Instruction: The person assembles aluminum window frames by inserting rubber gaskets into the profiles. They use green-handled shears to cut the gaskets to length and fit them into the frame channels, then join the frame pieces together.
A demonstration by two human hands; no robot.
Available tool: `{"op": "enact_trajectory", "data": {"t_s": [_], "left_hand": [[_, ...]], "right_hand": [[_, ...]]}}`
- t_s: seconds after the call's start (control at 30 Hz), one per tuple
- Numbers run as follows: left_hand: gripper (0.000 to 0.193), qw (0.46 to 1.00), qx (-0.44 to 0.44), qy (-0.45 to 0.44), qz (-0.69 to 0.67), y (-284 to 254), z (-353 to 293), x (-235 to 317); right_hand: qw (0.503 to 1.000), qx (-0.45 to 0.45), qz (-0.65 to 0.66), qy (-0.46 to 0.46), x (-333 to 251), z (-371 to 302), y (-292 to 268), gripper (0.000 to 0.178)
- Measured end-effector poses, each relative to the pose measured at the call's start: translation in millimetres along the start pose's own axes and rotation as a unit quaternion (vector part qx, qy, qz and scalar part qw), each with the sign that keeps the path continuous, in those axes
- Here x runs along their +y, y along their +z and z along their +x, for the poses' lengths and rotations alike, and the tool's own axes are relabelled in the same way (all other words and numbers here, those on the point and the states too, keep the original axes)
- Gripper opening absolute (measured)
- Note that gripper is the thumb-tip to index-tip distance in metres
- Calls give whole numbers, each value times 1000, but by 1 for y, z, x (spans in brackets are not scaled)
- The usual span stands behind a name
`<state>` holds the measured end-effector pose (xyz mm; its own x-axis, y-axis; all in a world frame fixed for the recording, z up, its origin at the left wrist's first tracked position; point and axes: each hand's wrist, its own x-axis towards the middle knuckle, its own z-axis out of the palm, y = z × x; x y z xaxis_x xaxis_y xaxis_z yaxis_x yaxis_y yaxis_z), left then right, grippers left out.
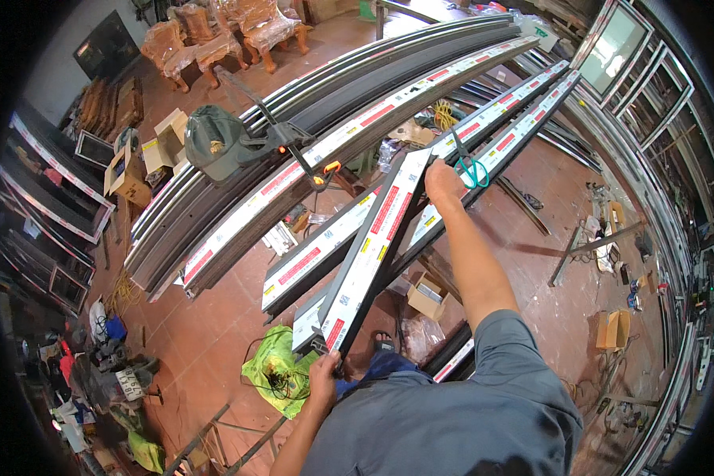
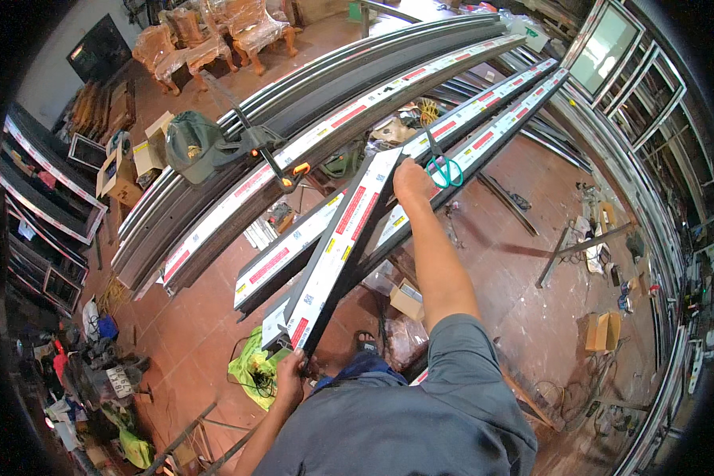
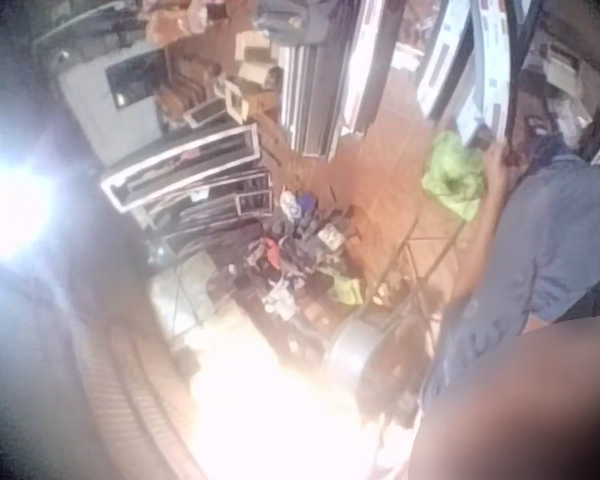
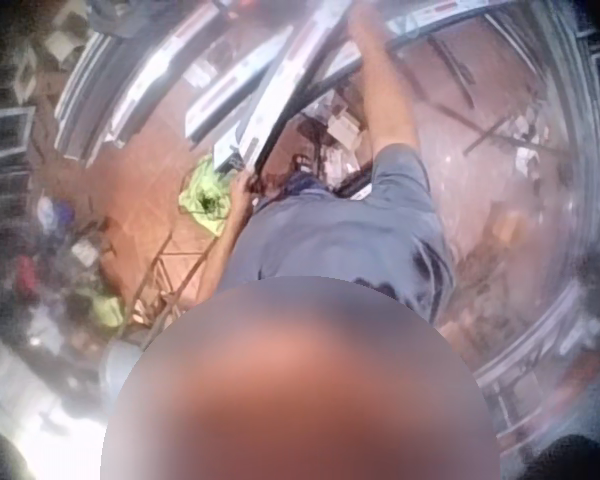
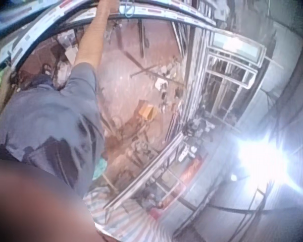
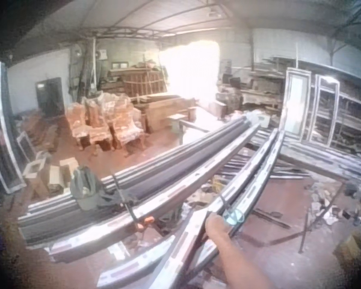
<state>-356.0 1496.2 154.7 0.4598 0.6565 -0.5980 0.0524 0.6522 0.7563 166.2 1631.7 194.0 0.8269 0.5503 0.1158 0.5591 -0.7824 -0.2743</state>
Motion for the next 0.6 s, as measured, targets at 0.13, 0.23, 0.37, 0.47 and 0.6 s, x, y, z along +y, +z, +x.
{"op": "enact_trajectory", "data": {"t_s": [0.13, 0.23, 0.37, 0.47, 0.6], "left_hand": [[44, 999, -10, 31, 13, -11, -4, -11], [32, 998, 14, 66, 15, -24, -19, -25], [20, 987, 50, 52, 140, -41, -43, -32], [20, 993, 46, 47, 98, -39, -51, -29], [20, 989, 64, 63, 115, -26, -53, -20]], "right_hand": [[999, 7, 32, 16, -1, 1, -4, 34], [999, -3, 44, 19, 0, -5, -6, 34], [998, -13, 43, 38, -1, -10, -6, 35], [997, -20, 64, 45, -1, -12, -8, 37], [994, -26, 88, 52, -3, -24, -15, 40]]}}
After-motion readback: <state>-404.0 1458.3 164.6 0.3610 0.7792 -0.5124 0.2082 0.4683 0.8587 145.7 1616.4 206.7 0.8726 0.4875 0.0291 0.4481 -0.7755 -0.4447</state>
